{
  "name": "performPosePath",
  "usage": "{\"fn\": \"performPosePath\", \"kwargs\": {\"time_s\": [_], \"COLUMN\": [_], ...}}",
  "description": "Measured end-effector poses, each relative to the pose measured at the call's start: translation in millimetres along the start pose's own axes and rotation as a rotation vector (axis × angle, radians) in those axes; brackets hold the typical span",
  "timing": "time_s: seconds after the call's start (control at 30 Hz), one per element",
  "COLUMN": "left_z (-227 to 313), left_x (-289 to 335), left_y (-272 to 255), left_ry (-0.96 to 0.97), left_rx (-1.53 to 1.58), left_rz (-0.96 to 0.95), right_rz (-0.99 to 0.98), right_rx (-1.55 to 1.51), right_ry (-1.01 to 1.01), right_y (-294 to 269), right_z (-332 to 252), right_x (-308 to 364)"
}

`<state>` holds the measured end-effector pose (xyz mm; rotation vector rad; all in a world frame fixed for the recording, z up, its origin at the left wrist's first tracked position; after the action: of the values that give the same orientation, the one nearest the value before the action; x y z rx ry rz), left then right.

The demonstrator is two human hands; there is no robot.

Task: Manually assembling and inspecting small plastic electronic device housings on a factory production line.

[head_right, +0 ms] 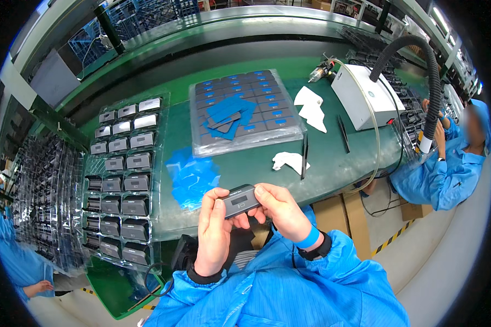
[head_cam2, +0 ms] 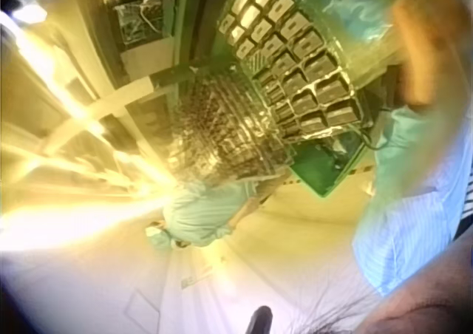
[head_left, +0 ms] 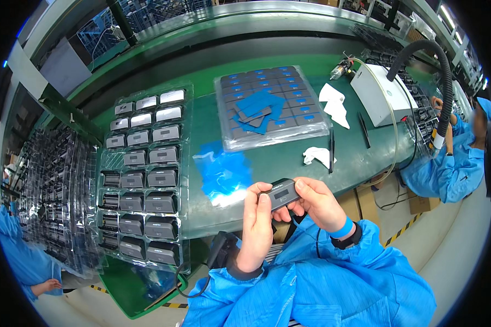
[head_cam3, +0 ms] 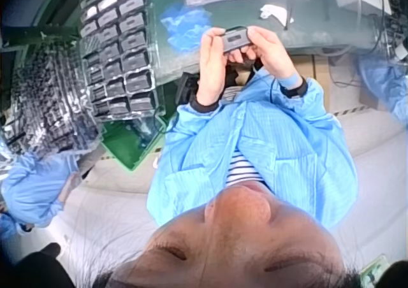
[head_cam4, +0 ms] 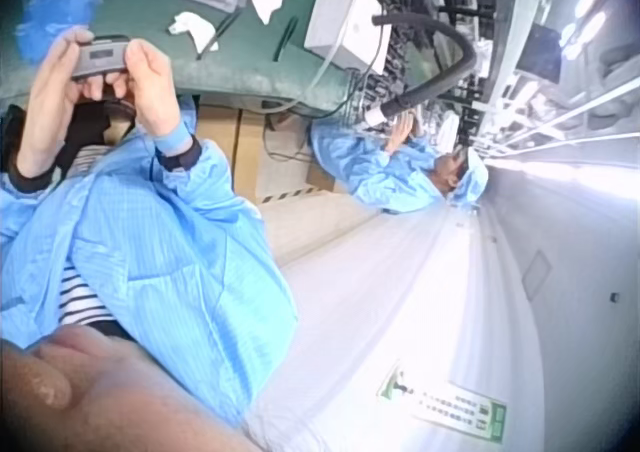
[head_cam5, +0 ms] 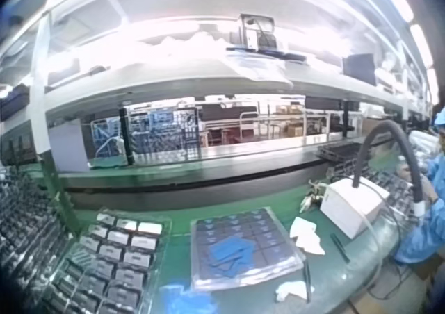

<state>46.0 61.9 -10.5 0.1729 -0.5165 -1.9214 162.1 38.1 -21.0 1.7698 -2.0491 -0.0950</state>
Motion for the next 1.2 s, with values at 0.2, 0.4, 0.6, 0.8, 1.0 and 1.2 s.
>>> {"fn": "performPosePath", "kwargs": {"time_s": [0.2,0.4,0.6,0.8,1.0,1.2], "left_z": [16.2,13.4,21.9,29.6,30.4,35.3], "left_x": [9.2,8.7,9.9,9.8,7.2,8.8], "left_y": [8.7,6.1,5.5,2.7,-0.4,-0.5], "left_ry": [0.094,0.12,0.188,0.277,0.308,0.319], "left_rx": [-0.075,-0.153,-0.21,-0.277,-0.336,-0.344], "left_rz": [-0.035,-0.005,0.033,0.08,0.1,0.123], "right_rz": [-0.016,-0.047,-0.027,-0.078,-0.097,-0.104], "right_rx": [-0.04,-0.06,-0.122,-0.076,-0.114,-0.134], "right_ry": [0.001,0.002,-0.014,-0.069,-0.045,-0.023], "right_y": [6.9,9.9,10.3,16.8,18.2,21.1], "right_z": [-3.1,-1.9,-1.5,-4.1,-1.3,0.5], "right_x": [-0.7,-3.4,-4.7,-6.7,-11.8,-13.5]}}
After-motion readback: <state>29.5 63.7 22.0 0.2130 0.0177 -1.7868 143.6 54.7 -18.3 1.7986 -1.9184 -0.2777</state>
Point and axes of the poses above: each hand's wrist, its own x-axis away from the middle knuckle, its own y-axis out of the palm, z = x × y, the point moved 8 cm from there along -x, towards the middle knuckle, and after that the axes turned 6 degrees about z, right-handed, at the moved point
